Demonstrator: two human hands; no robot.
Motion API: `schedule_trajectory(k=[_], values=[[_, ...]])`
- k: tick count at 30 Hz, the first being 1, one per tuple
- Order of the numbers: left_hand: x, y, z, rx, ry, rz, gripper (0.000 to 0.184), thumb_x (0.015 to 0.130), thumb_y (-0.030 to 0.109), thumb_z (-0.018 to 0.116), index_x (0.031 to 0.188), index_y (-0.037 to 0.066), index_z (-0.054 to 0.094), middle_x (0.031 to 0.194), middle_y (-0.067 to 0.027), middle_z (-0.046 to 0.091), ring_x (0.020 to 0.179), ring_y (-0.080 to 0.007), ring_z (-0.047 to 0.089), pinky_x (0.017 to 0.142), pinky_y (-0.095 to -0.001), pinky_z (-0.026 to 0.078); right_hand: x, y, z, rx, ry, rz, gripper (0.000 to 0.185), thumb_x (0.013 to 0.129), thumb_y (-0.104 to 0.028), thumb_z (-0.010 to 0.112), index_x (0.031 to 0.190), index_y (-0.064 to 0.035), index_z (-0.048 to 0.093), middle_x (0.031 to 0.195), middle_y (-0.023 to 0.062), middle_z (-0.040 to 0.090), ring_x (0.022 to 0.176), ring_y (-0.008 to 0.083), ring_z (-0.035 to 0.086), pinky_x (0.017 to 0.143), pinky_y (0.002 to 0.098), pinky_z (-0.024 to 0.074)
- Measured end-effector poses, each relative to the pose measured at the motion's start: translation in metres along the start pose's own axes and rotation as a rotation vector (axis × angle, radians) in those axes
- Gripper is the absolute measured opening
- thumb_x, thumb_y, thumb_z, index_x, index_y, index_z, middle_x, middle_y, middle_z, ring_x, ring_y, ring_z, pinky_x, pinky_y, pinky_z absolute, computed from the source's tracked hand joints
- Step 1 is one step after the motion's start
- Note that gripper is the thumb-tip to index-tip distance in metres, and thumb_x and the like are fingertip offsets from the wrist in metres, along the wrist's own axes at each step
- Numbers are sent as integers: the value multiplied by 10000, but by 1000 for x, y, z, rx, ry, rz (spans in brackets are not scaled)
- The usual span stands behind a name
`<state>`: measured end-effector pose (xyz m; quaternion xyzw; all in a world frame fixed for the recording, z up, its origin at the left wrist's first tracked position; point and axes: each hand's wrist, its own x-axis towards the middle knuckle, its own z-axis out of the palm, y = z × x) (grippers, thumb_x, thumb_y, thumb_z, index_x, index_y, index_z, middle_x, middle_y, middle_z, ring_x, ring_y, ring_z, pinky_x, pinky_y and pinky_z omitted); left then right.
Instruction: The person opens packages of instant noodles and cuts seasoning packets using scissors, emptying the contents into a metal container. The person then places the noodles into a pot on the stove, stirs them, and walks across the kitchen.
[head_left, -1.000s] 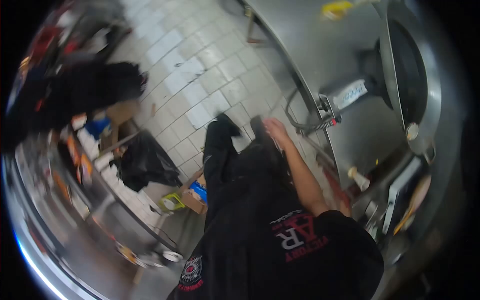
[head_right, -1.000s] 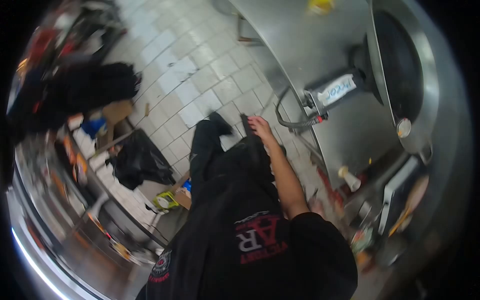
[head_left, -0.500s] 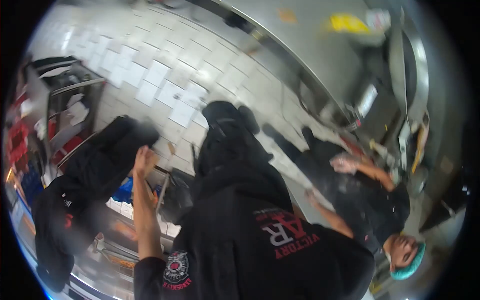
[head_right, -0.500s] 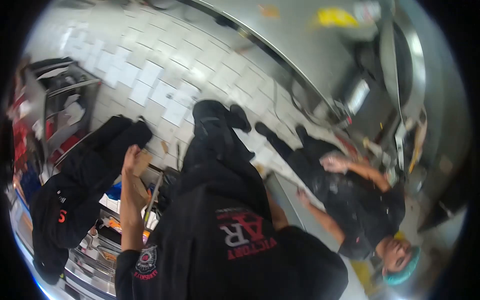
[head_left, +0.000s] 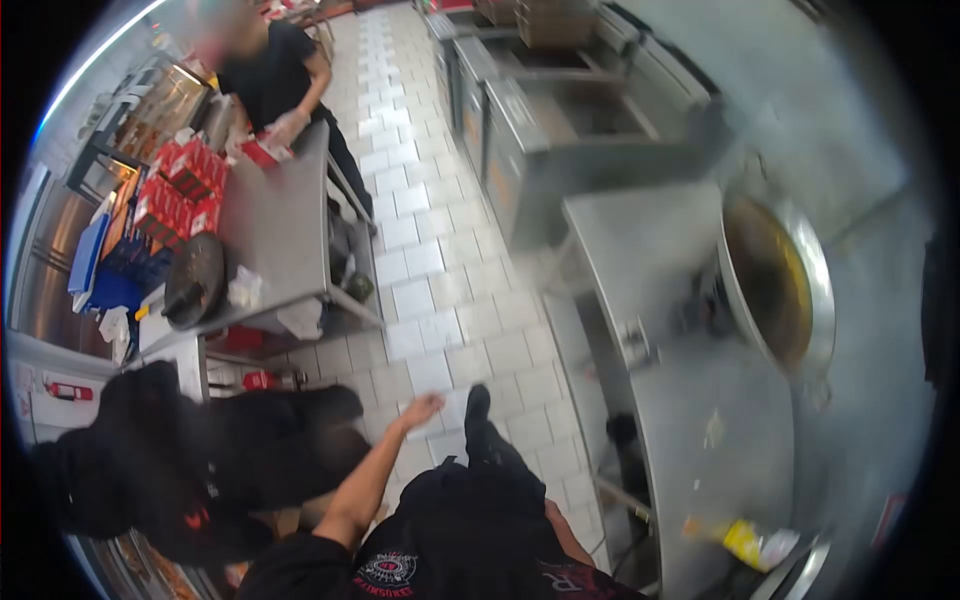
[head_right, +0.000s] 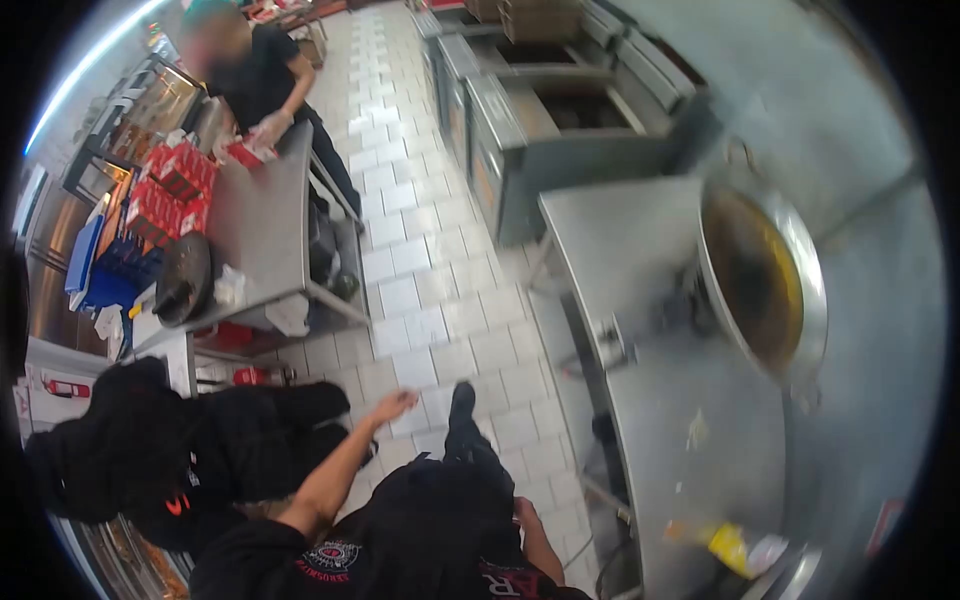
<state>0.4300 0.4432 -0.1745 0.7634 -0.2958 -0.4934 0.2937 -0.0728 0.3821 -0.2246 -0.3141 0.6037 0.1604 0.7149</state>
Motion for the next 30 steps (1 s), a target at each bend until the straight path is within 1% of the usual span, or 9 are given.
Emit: schedule_trajectory(k=[2, 4, 9, 11, 15, 19, 25, 29, 30], values=[[-21, -5, -15, 62, -79, -65, 628, 919, 533, 576, 1273, 14, 576, 1231, -224, 624, 1193, -337, 569, 1012, -425, 440, 7, -156, 3, -457, 58, -251, 260, 930, -305, 567, 1028, -86, 667, 852, 53, 663, 717, 161, 618, 550, 293, 489], [-33, 19, -34, -77, -41, -98, 668, 919, 521, 587, 1361, 27, 508, 1322, -194, 571, 1299, -315, 480, 1086, -389, 365, 48, -289, 25, -392, 63, -365, 283, 939, -339, 580, 1039, -83, 650, 821, 41, 661, 636, 138, 594, 503, 294, 468], [33, 123, -157, -452, 111, -121, 638, 950, 472, 573, 1397, 29, 472, 1402, -161, 503, 1358, -260, 409, 1129, -364, 297, 55, -624, 140, -424, -31, -584, 279, 967, -315, 564, 1109, -83, 623, 941, 48, 667, 750, 137, 625, 668, 287, 493], [91, 124, -205, -527, -24, -230, 575, 971, 429, 560, 1421, 86, 460, 1403, -121, 499, 1318, -221, 436, 1124, -355, 297, 76, -719, 183, -475, -45, -632, 288, 959, -308, 579, 1112, -68, 626, 955, 58, 666, 775, 143, 634, 706, 295, 499], [208, 180, -325, -460, -53, -90, 562, 971, 437, 557, 1400, 80, 489, 1390, -111, 515, 1316, -219, 435, 1121, -353, 298, 109, -864, 263, -684, -82, -894, 289, 933, -285, 623, 1074, -33, 645, 876, 56, 679, 769, 158, 648, 690, 307, 510], [369, 228, -470, -479, -146, -134, 515, 955, 476, 557, 1291, 85, 571, 1234, -88, 612, 1139, -169, 564, 911, -344, 463, 72, -999, 342, -841, -140, -1101, 293, 942, -295, 622, 982, -9, 672, 805, 66, 668, 747, 150, 635, 707, 299, 498], [602, 327, -662, -557, 213, 8, 298, 968, 350, 527, 1033, 70, 606, 983, -61, 688, 898, -158, 654, 712, -324, 487, 24, -1160, 427, -704, -185, -953, 306, 945, -290, 607, 852, -8, 680, 734, 100, 661, 715, 224, 639, 667, 335, 493], [732, 329, -760, -617, 176, 33, 244, 1005, 314, 497, 1007, 85, 584, 962, -35, 670, 908, -141, 642, 738, -311, 486, 29, -1280, 477, -908, -259, -1172, 245, 959, -204, 590, 1117, -23, 633, 961, 100, 666, 835, 175, 636, 762, 315, 500], [767, 305, -776, -518, 205, 87, 256, 988, 320, 531, 990, 71, 590, 936, -48, 666, 898, -153, 647, 729, -323, 502, 26, -1320, 491, -887, -386, -1000, 288, 941, -187, 621, 1181, -30, 602, 1050, 102, 649, 907, 168, 624, 792, 316, 498]])
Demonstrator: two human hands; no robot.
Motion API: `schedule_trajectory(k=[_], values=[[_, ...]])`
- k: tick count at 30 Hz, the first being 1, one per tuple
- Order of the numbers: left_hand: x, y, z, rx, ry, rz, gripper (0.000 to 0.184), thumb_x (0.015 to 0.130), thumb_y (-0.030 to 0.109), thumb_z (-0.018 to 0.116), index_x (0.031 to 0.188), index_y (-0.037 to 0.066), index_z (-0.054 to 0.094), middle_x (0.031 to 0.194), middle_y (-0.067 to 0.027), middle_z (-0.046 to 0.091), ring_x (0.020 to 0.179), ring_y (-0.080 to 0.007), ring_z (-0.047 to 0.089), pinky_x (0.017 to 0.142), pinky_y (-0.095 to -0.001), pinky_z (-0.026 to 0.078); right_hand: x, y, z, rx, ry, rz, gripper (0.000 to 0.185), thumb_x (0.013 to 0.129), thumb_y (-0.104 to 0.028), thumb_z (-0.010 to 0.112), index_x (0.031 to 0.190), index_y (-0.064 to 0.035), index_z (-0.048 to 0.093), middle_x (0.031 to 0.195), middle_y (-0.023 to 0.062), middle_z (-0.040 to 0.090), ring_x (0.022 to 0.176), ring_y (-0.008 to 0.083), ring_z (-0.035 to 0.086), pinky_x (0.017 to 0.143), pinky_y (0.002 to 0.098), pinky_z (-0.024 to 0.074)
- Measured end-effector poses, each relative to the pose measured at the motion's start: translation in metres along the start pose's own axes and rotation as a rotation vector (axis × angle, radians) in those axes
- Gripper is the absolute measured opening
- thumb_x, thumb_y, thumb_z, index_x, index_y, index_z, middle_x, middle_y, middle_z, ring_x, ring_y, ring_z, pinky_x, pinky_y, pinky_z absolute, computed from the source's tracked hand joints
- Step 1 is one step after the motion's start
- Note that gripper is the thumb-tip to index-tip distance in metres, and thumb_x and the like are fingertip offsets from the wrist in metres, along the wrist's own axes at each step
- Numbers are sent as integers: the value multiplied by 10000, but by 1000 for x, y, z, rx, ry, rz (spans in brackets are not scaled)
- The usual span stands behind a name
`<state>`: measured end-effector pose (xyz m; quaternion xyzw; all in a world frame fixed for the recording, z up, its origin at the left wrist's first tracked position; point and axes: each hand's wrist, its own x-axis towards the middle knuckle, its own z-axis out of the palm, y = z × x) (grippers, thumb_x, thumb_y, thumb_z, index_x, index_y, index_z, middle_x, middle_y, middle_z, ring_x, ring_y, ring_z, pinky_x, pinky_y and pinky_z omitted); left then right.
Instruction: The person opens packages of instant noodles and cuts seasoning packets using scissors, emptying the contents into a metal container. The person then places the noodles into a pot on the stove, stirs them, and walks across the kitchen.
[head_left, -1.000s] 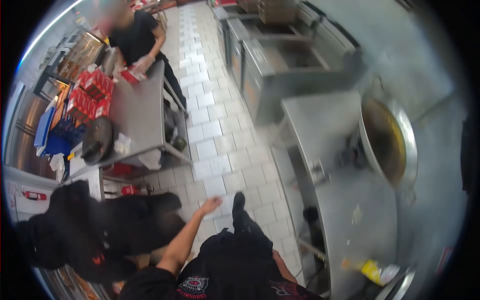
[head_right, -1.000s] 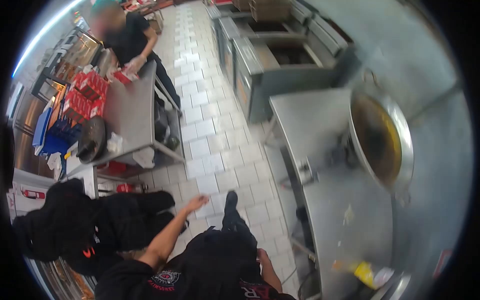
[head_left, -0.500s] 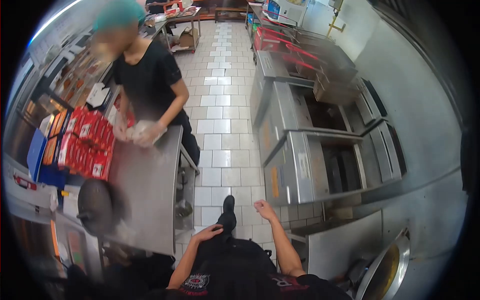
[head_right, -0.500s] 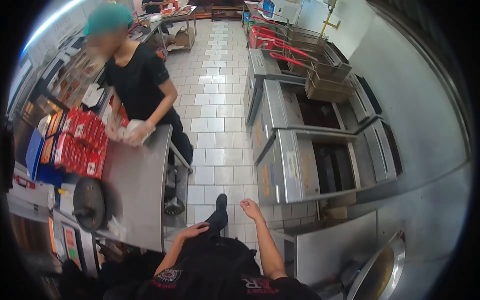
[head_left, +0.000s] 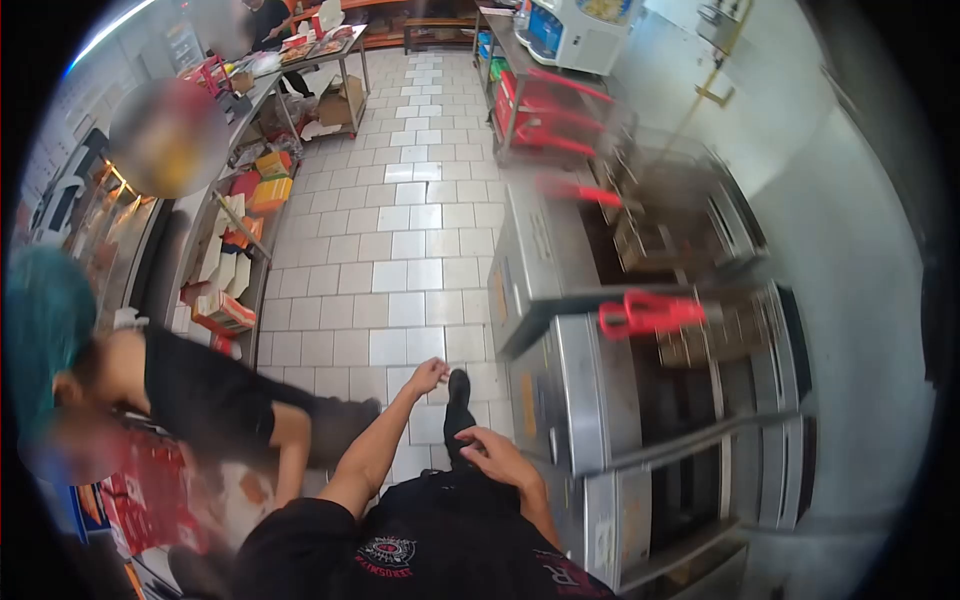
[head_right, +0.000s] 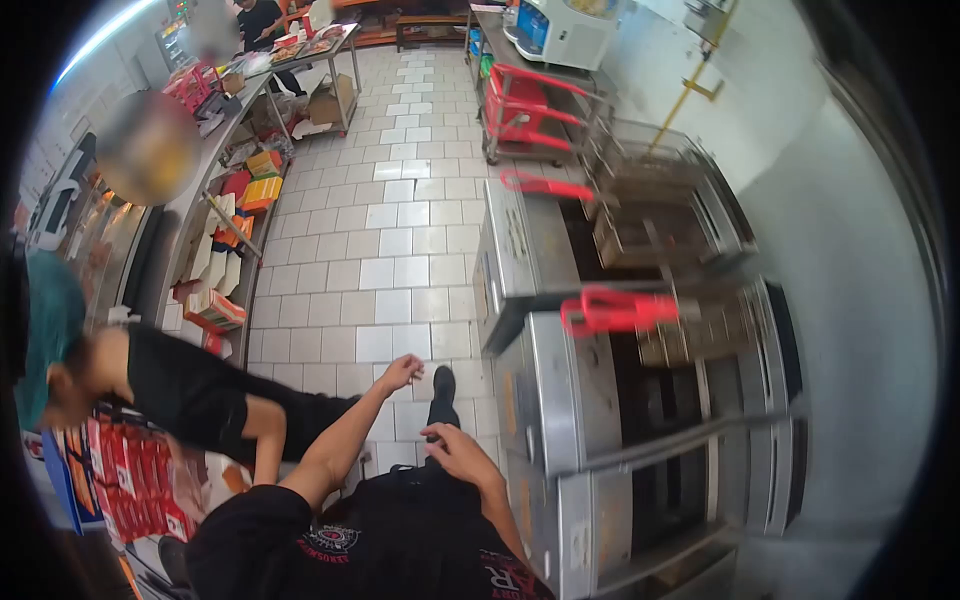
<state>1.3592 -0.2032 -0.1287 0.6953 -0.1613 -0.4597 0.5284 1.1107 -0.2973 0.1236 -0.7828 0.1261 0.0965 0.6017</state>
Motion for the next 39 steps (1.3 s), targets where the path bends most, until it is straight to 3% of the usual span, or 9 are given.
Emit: schedule_trajectory(k=[7, 11, 13, 15, 21, 25, 33, 36, 39], values=[[67, -26, -125, 632, 106, -379, 516, 845, 471, 676, 1100, 23, 647, 1056, -214, 673, 1068, -277, 631, 941, -377, 489, 207, -123, -135, 189, 18, -149, 270, 953, -203, 623, 1170, -43, 620, 1051, 71, 660, 930, 169, 623, 818, 313, 499], [75, 44, -174, -186, 403, -475, 631, 841, 510, 695, 1271, 64, 574, 1150, -140, 657, 1081, -265, 626, 943, -373, 494, 348, -131, -175, 599, -3, -80, 225, 966, -168, 609, 1135, -22, 630, 1053, 86, 661, 955, 142, 625, 849, 282, 492], [88, 98, -207, -691, 73, -638, 676, 837, 522, 703, 1324, 86, 535, 1222, -126, 627, 1136, -266, 597, 961, -382, 486, 420, -115, -190, 405, 24, -22, 213, 970, -174, 607, 1120, -24, 632, 1033, 69, 686, 953, 142, 641, 849, 291, 496], [110, 135, -236, -654, 9, -729, 747, 832, 539, 698, 1393, 100, 473, 1315, -115, 574, 1231, -253, 535, 1017, -443, 445, 491, -98, -209, 258, 37, 8, 247, 972, -207, 602, 1121, -13, 626, 1034, 73, 684, 948, 155, 640, 832, 304, 493], [333, 148, -392, -506, -173, -665, 871, 777, 608, 711, 1410, 65, 460, 1340, -120, 567, 1247, -250, 527, 1085, -422, 386, 679, 22, -266, 8, 242, 240, 255, 933, -241, 652, 1064, -22, 662, 935, 79, 699, 874, 168, 656, 786, 316, 511], [538, 201, -525, 689, -135, -394, 914, 655, 610, 790, 1318, 30, 544, 1320, -212, 568, 1217, -349, 547, 1029, -428, 437, 706, 84, -293, 177, 218, 636, 293, 945, -282, 605, 1069, -24, 665, 922, 107, 700, 887, 235, 660, 803, 377, 515], [832, 447, -690, 134, -38, 109, 650, 878, 497, 662, 1339, 64, 510, 1221, -156, 617, 1136, -273, 584, 940, -386, 483, 951, 82, -363, 35, 87, 850, 345, 941, -312, 590, 1064, 4, 655, 913, 130, 698, 867, 264, 658, 800, 401, 514], [921, 396, -739, 201, -61, -43, 603, 912, 460, 640, 1375, 107, 481, 1209, -121, 600, 1067, -223, 580, 833, -347, 497, 1078, 81, -407, 32, 73, 835, 352, 941, -317, 584, 1064, 5, 656, 923, 140, 699, 875, 273, 659, 805, 408, 512], [912, 405, -765, 221, -294, -522, 825, 807, 694, 581, 1456, 211, 419, 1356, -119, 493, 1210, -276, 476, 922, -556, 439, 1204, 82, -459, -73, 3, 774, 360, 940, -322, 578, 1063, 7, 657, 932, 150, 700, 883, 283, 660, 810, 416, 511]])
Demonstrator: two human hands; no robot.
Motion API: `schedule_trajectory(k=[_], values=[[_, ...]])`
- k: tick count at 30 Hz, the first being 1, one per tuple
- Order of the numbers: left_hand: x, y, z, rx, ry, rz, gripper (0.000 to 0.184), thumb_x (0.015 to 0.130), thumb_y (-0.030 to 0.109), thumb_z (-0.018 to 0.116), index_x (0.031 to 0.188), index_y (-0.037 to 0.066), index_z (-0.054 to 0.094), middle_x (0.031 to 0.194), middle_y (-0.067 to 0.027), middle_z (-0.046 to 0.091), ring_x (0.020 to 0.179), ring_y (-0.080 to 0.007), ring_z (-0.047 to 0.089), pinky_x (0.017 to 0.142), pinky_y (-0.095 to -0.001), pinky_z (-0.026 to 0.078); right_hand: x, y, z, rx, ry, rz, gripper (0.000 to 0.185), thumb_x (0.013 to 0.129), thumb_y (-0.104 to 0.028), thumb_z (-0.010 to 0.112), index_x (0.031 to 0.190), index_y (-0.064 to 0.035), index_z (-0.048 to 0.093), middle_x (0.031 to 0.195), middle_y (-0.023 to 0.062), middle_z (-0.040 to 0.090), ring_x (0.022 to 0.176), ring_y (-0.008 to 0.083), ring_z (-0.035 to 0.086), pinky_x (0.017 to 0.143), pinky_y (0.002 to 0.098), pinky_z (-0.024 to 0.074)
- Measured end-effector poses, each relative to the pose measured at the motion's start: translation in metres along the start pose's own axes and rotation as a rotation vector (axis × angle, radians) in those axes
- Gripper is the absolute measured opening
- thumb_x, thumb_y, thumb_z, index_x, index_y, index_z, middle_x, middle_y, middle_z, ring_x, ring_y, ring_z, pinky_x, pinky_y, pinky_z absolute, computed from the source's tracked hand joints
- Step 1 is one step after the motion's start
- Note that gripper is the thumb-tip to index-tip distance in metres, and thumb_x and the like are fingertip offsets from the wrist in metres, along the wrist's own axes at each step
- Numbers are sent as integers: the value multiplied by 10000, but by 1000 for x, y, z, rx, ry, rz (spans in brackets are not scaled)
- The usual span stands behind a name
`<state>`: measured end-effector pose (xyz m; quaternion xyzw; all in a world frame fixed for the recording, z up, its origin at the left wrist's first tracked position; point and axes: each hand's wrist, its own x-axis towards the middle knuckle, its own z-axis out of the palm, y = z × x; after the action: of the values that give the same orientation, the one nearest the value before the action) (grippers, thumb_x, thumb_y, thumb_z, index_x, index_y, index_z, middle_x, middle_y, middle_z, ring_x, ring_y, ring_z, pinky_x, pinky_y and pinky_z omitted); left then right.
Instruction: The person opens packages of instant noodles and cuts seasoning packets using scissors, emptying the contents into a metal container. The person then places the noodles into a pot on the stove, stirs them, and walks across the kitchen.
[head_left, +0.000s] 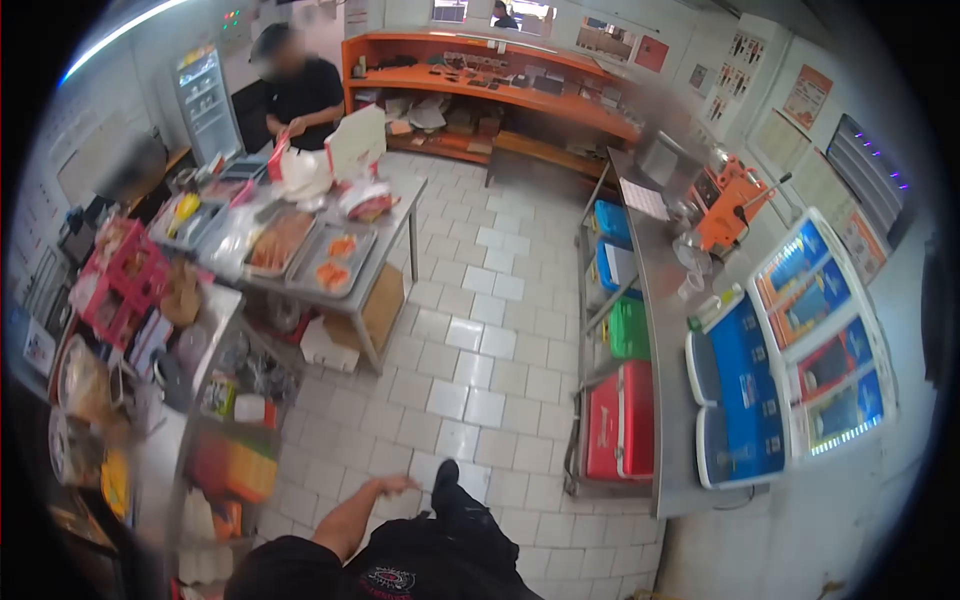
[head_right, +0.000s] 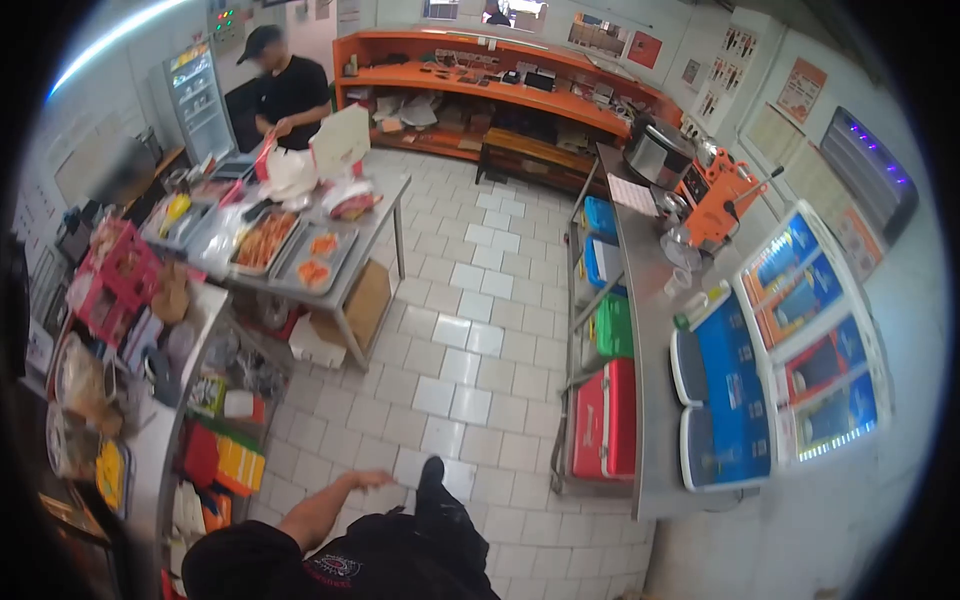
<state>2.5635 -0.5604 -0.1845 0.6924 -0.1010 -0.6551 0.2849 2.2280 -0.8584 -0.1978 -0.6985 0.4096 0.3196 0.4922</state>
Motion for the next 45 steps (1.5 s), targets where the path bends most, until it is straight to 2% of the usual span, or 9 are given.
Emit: schedule_trajectory(k=[3, 5, 15, 21, 23, 29, 35, 40, 45], values=[[-37, 14, -12, -513, -63, -488, 940, 792, 790, 511, 1490, 175, 377, 1529, -114, 362, 1421, -301, 301, 1082, -576, 315, 105, -71, -53, -520, -17, -309, 367, 940, -327, 572, 1063, 8, 658, 942, 160, 701, 890, 293, 661, 815, 423, 510], [-52, 24, -34, -989, -96, -220, 1027, 731, 760, 622, 1447, 59, 402, 1453, -157, 464, 1331, -303, 445, 1043, -467, 396, 164, -164, -104, -522, 211, -415, 372, 939, -330, 568, 1063, 9, 659, 949, 167, 702, 895, 299, 662, 818, 428, 509], [136, 55, -235, -641, 110, -487, 527, 733, 342, 786, 1189, 115, 653, 1057, -68, 684, 977, -222, 634, 828, -403, 516, 370, -635, -366, 336, 245, -545, 247, 968, -303, 581, 1005, -62, 622, 853, 60, 675, 710, 137, 635, 574, 267, 492], [226, 327, -496, -839, 40, -101, 742, 982, 651, 240, 1339, 76, 545, 1284, -158, 603, 1221, -281, 534, 1011, -437, 429, 429, -651, -391, -155, -196, -140, 437, 959, -405, 541, 1286, -119, 587, 1124, 97, 677, 1030, 235, 631, 868, 425, 517], [262, 434, -602, -642, 45, -42, 683, 980, 647, 294, 1425, 156, 458, 1350, -76, 560, 1194, -253, 542, 992, -509, 419, 431, -660, -385, 503, -362, 38, 537, 939, -530, 510, 1284, -127, 594, 1128, 110, 677, 1029, 274, 634, 903, 417, 503], [420, 659, -866, -68, 708, 815, 460, 961, 460, 545, 860, 23, 649, 726, -73, 650, 765, -187, 652, 659, -336, 499, 510, -733, -455, 255, -64, 115, 421, 924, -440, 527, 1150, -99, 627, 1021, 106, 674, 947, 259, 639, 817, 398, 503], [428, 807, -1045, -469, 586, 467, 267, 979, 310, 523, 922, 77, 640, 716, -74, 658, 667, -150, 663, 555, -294, 499, 643, -870, -550, 154, 16, 82, 321, 909, -350, 543, 1016, -71, 660, 914, 102, 672, 865, 243, 643, 732, 379, 504], [441, 894, -1228, -272, 774, 615, 246, 908, 208, 638, 1099, 61, 591, 918, -106, 676, 731, -192, 673, 624, -324, 523, 795, -997, -642, -271, 211, -257, 262, 896, -275, 557, 904, -48, 688, 824, 99, 670, 797, 231, 647, 661, 364, 504], [478, 1008, -1457, 297, 1113, 605, 420, 837, 282, 710, 1145, 27, 578, 1184, -234, 596, 1125, -371, 560, 953, -426, 463, 857, -1287, -758, 646, 228, -167, 241, 960, -293, 555, 1066, -95, 641, 925, 56, 673, 836, 175, 648, 695, 319, 509]])
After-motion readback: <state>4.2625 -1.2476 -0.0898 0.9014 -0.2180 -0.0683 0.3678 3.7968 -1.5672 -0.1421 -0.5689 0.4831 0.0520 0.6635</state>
